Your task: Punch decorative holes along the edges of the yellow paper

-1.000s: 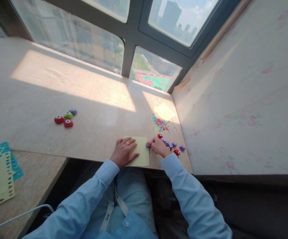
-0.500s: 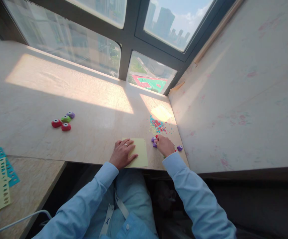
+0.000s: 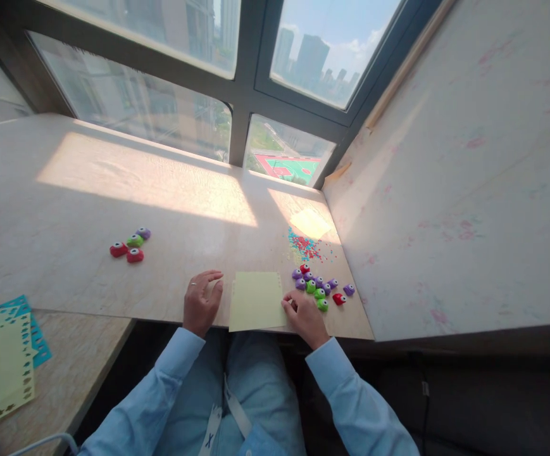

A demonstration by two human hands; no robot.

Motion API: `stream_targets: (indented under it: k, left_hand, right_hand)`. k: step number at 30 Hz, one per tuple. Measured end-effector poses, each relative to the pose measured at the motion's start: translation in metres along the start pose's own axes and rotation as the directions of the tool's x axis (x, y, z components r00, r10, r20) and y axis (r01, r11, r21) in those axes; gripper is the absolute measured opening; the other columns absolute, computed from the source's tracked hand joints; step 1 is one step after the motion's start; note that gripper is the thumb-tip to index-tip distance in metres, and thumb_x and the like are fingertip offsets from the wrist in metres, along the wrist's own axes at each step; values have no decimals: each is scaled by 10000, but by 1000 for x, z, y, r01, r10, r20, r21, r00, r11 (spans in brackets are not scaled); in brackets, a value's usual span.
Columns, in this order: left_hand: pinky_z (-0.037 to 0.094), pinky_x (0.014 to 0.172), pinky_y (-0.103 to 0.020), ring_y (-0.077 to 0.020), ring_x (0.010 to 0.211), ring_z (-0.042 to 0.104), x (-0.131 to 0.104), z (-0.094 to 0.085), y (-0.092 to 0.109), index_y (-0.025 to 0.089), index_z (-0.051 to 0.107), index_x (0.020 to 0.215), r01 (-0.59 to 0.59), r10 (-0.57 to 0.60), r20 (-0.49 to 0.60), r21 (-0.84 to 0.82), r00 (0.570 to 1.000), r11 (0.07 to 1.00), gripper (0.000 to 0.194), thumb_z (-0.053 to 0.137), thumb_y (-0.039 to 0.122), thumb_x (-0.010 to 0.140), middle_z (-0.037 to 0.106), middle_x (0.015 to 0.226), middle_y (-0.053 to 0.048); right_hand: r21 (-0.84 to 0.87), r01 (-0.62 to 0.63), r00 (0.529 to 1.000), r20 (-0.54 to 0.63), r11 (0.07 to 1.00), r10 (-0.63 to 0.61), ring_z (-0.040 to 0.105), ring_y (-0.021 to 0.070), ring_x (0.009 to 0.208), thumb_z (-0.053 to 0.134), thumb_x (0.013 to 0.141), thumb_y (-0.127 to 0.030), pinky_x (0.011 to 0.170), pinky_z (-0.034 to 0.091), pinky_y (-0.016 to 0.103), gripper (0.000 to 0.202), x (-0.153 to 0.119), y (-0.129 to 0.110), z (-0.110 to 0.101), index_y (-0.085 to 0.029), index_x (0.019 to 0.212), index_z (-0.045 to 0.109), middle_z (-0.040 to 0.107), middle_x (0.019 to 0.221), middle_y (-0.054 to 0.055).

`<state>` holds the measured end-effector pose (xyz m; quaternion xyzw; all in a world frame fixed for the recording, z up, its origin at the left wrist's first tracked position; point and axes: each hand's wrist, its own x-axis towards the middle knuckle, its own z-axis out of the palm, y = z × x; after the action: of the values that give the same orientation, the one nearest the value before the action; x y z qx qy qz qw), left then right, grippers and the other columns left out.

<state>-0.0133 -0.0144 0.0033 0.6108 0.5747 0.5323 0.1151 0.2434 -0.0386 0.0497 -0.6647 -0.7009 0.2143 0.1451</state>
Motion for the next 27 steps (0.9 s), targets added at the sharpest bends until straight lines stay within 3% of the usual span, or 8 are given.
stream_targets:
  k: [8, 12, 14, 17, 21, 23, 27]
  left_hand:
    - [502, 817, -442, -290, 1009, 609, 46, -79, -57, 151, 631, 954, 129, -60, -225, 304, 972, 944, 208, 514, 264, 824, 684, 1023, -145]
    - [482, 841, -454, -277, 885, 617, 52, -98, -71, 152, 645, 924, 192, -91, -265, 388, 960, 901, 205, 515, 231, 788, 691, 968, -132]
    - [486, 821, -428, -237, 754, 605, 46, -94, -67, 162, 661, 901, 162, -97, -183, 386, 978, 908, 189, 529, 246, 794, 691, 889, -98]
    - [496, 795, -381, -224, 788, 609, 31, -74, -49, 176, 691, 909, 26, -54, 77, 325, 996, 945, 184, 559, 274, 826, 678, 824, -71]
    - [487, 799, -392, -227, 866, 610, 17, -38, -17, 209, 726, 953, -103, -6, 346, 295, 938, 950, 181, 604, 283, 842, 685, 884, -76]
    - [478, 795, -396, -228, 872, 607, 15, -25, -6, 223, 740, 929, -127, -8, 410, 302, 912, 945, 160, 625, 287, 837, 678, 879, -74]
    - [463, 793, -395, -239, 886, 598, 20, -14, 1, 229, 742, 867, -106, -69, 432, 367, 899, 924, 123, 630, 272, 844, 672, 869, -69]
  right_hand:
    - [-17, -38, 971, -237, 999, 33, 640, 208, 646, 462, 900, -399, 620, 405, 285, 288, -8, 15, 30, -204, 913, 673, 668, 672, 34]
    - [-2, -29, 940, -340, 1000, 27, 637, 214, 613, 442, 906, -441, 610, 410, 297, 346, -11, 16, 39, -194, 906, 685, 680, 666, 58]
    - [-4, -25, 928, -373, 1000, 21, 638, 218, 609, 435, 909, -461, 603, 410, 300, 369, -12, 17, 41, -193, 895, 688, 683, 660, 65]
    - [-19, -19, 916, -401, 1000, 10, 634, 217, 602, 425, 916, -483, 596, 411, 299, 396, -12, 17, 43, -194, 894, 694, 683, 652, 68]
    - [-24, -13, 907, -422, 1000, 1, 631, 210, 598, 421, 923, -485, 602, 418, 293, 411, -13, 19, 45, -184, 914, 700, 689, 670, 75]
    - [-23, -9, 902, -431, 1000, -2, 634, 211, 601, 429, 923, -475, 602, 418, 291, 405, -14, 20, 46, -176, 920, 702, 690, 673, 79]
    - [-25, -8, 896, -444, 1000, -4, 644, 215, 612, 430, 924, -468, 604, 419, 290, 400, -14, 21, 47, -178, 917, 705, 698, 683, 83]
